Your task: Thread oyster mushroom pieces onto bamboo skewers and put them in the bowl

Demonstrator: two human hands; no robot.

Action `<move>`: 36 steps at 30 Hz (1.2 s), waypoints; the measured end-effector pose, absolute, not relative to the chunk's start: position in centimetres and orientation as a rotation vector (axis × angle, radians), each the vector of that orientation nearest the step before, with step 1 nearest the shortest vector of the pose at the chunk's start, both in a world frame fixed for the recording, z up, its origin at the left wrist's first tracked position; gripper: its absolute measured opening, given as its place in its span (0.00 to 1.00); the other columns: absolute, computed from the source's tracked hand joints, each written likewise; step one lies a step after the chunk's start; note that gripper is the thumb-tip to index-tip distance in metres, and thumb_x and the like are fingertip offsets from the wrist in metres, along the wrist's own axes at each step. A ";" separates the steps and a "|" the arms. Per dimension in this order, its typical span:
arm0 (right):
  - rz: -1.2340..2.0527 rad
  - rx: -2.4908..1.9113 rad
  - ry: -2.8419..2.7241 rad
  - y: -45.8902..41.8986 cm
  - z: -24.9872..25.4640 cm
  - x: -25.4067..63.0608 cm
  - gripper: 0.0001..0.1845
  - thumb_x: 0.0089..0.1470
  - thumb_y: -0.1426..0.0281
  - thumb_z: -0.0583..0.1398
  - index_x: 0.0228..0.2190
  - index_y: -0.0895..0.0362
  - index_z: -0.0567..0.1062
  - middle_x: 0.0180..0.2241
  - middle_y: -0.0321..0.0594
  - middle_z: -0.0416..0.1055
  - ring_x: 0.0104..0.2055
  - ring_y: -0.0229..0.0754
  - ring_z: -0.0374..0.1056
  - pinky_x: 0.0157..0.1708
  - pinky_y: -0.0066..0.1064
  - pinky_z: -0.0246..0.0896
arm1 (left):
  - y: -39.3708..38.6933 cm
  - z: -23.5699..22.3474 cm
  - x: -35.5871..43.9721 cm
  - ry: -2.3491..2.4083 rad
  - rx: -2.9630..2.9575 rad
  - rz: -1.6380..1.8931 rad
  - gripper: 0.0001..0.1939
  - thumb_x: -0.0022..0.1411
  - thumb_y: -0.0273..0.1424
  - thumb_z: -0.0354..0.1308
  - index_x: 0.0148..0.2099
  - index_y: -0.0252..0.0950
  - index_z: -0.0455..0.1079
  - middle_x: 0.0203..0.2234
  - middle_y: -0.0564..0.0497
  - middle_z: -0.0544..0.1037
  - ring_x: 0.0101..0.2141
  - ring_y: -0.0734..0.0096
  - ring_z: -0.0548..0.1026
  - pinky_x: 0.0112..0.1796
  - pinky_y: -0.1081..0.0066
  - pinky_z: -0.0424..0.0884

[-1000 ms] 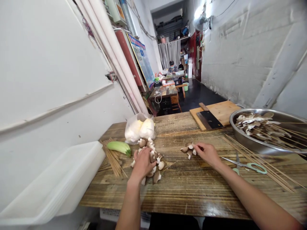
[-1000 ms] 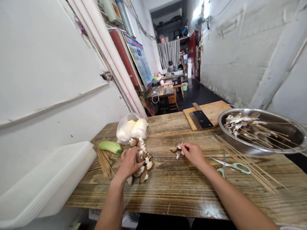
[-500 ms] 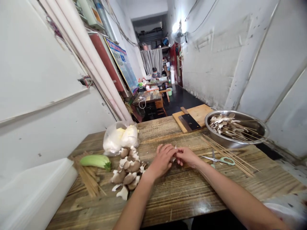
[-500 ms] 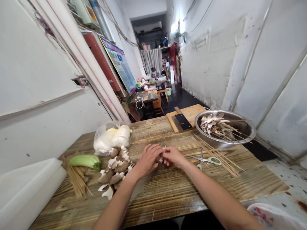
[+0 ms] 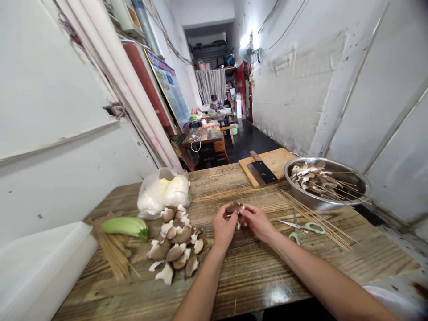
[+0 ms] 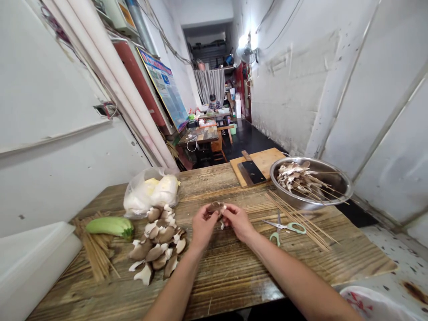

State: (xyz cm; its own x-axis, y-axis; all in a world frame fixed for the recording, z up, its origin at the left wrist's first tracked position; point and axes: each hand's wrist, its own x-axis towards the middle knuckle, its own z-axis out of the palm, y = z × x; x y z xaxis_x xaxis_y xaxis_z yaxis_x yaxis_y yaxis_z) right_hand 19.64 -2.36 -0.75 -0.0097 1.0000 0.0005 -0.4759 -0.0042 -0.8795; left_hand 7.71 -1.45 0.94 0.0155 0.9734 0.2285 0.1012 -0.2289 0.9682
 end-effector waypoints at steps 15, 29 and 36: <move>1.039 -1.221 -1.246 -2.6 -0.1 20.2 0.12 0.41 0.61 0.61 0.22 0.57 0.70 0.16 0.30 0.64 0.16 0.32 0.59 0.17 0.23 0.54 | -1.2 0.8 7.0 1.116 1.342 1.116 0.13 0.45 0.32 0.60 0.35 0.32 0.72 0.26 0.51 0.76 0.26 0.73 0.71 0.29 0.75 0.65; 0.963 -1.259 -1.355 -2.8 0.2 20.3 0.06 0.39 0.67 0.59 0.18 0.58 0.70 0.16 0.30 0.63 0.20 0.32 0.55 0.20 0.22 0.50 | -1.5 0.8 6.5 1.144 1.495 1.054 0.06 0.46 0.31 0.58 0.27 0.33 0.69 0.16 0.57 0.67 0.18 0.79 0.62 0.20 0.78 0.57; 1.017 -1.303 -1.310 -2.8 -0.1 19.8 0.07 0.38 0.66 0.57 0.18 0.57 0.67 0.13 0.30 0.62 0.14 0.31 0.54 0.15 0.23 0.50 | -1.7 0.4 6.8 0.982 1.288 1.006 0.07 0.46 0.31 0.59 0.27 0.33 0.65 0.16 0.57 0.67 0.17 0.80 0.63 0.20 0.78 0.59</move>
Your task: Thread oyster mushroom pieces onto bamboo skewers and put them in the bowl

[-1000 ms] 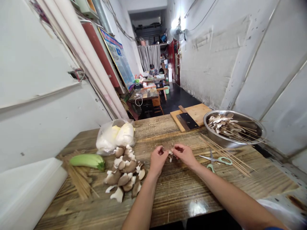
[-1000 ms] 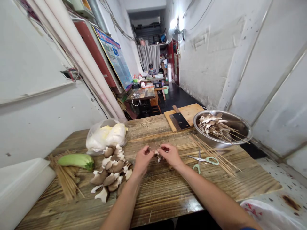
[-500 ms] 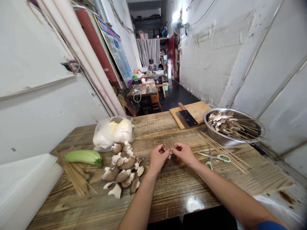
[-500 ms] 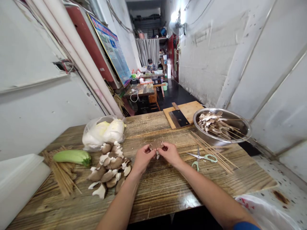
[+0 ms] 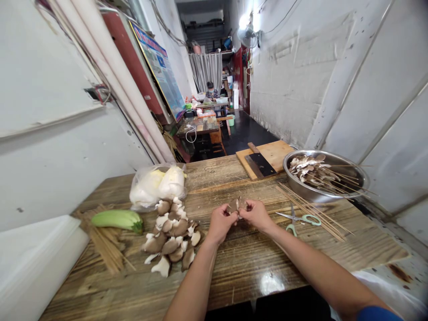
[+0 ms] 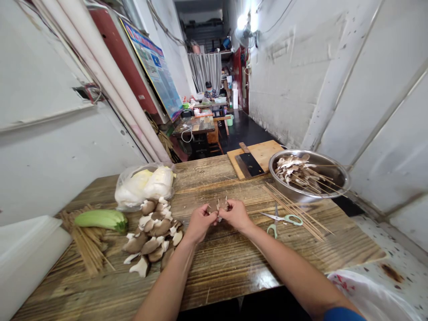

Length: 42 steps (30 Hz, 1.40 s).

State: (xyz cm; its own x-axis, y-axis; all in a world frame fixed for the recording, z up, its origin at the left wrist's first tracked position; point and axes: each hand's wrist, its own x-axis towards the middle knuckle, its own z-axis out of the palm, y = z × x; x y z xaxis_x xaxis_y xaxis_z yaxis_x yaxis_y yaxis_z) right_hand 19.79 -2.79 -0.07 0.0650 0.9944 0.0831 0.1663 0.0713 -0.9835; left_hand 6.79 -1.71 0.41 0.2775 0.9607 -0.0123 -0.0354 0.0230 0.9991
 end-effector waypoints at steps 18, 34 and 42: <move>0.418 -1.837 -1.567 0.0 -0.7 26.4 0.08 0.41 0.65 0.62 0.20 0.57 0.75 0.20 0.42 0.73 0.27 0.45 0.70 0.26 0.28 0.54 | -0.9 -1.0 7.8 1.340 1.665 1.000 0.21 0.46 0.24 0.61 0.45 0.33 0.68 0.28 0.50 0.75 0.25 0.75 0.71 0.30 0.73 0.67; 0.069 -1.721 -1.762 -0.7 -0.8 25.0 0.16 0.54 0.64 0.51 0.33 0.56 0.77 0.32 0.42 0.77 0.31 0.43 0.72 0.29 0.29 0.59 | -2.5 3.3 -6.0 2.057 2.451 0.151 0.23 0.46 0.35 0.62 0.47 0.38 0.69 0.57 0.39 0.60 0.58 0.50 0.52 0.54 0.47 0.42; 0.047 -1.691 -1.744 -0.6 -1.0 25.0 0.16 0.54 0.63 0.51 0.32 0.56 0.77 0.32 0.42 0.77 0.31 0.44 0.72 0.29 0.29 0.59 | -0.9 4.9 -11.9 2.123 2.184 0.413 0.17 0.51 0.39 0.58 0.42 0.37 0.72 0.42 0.45 0.75 0.44 0.58 0.69 0.45 0.64 0.61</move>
State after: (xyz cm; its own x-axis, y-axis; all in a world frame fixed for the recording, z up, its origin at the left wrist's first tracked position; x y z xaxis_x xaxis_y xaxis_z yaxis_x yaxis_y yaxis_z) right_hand 24.95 -0.61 -0.97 0.0940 0.8906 0.4449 0.8651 0.1480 -0.4792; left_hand -11.91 -0.93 4.93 0.0109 0.9896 0.1436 0.9713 -0.0446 0.2338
